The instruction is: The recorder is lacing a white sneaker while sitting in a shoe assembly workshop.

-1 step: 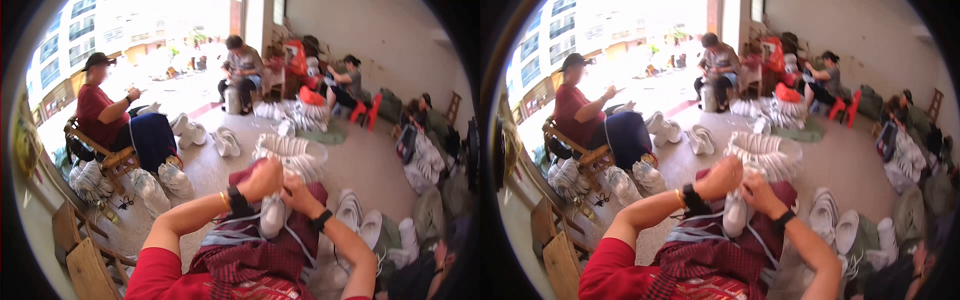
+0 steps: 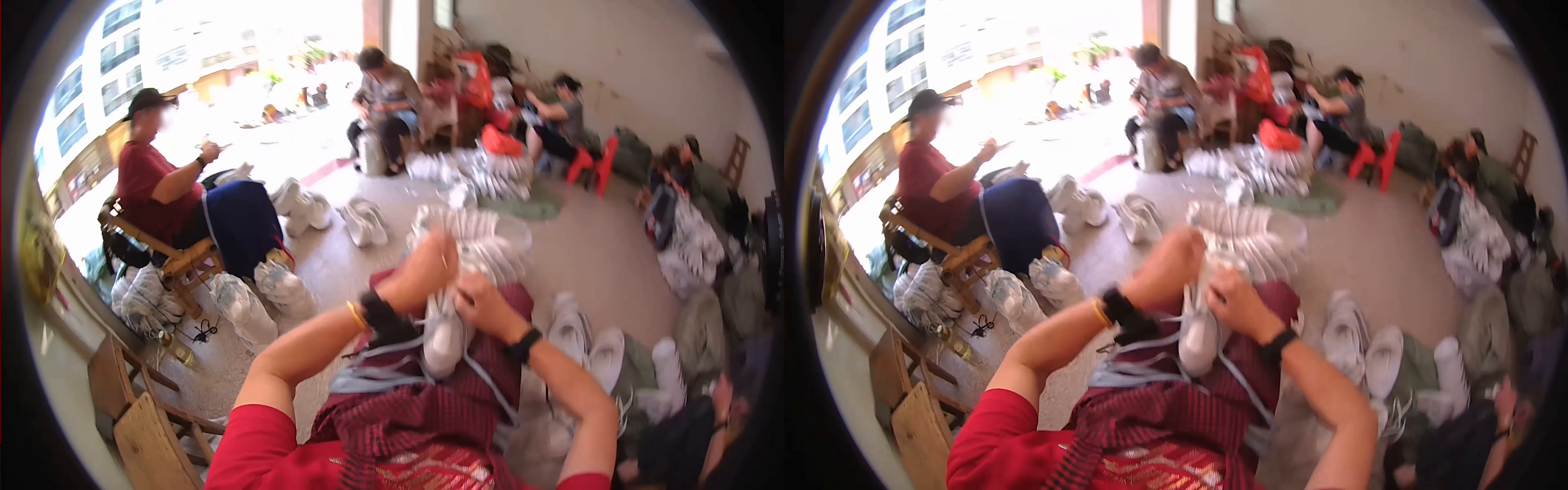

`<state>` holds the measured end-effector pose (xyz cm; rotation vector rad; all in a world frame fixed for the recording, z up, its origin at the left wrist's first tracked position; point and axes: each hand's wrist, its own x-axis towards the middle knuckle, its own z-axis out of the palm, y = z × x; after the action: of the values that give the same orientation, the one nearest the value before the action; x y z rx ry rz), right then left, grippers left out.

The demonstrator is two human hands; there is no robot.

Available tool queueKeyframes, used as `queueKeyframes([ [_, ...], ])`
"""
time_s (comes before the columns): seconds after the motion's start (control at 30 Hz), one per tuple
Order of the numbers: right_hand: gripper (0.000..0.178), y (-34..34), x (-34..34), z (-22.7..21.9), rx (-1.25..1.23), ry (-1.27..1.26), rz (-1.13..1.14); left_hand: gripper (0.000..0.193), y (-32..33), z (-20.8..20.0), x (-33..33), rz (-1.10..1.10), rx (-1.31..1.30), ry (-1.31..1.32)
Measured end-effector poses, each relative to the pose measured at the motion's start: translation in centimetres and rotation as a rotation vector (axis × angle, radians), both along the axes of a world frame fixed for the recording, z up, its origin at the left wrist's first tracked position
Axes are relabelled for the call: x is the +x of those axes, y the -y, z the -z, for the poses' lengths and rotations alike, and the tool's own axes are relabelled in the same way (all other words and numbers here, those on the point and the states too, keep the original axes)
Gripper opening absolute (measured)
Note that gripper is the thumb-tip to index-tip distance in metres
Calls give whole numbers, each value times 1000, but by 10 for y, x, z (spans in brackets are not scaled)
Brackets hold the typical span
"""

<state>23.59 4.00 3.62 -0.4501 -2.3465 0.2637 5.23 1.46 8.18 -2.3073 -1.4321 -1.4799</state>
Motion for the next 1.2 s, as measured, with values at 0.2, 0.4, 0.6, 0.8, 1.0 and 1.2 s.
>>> queueKeyframes([
  [0.2,22,-16,11,-10,-788,-248,13,20,11,0,-19,218,-417,203],
  [0.4,24,-9,20,-35,-618,-291,136,26,20,28,2,388,-786,786],
  [0.6,19,2,17,-44,-389,-288,169,29,32,25,4,429,-721,764],
  [0.8,14,14,8,-58,-280,-260,190,29,26,19,5,650,-921,965],
  [1.0,15,4,9,-41,-320,-284,136,27,27,18,2,660,-1019,858],
  [1.2,12,-11,9,19,-232,-143,42,19,44,-46,7,476,-713,480],
])
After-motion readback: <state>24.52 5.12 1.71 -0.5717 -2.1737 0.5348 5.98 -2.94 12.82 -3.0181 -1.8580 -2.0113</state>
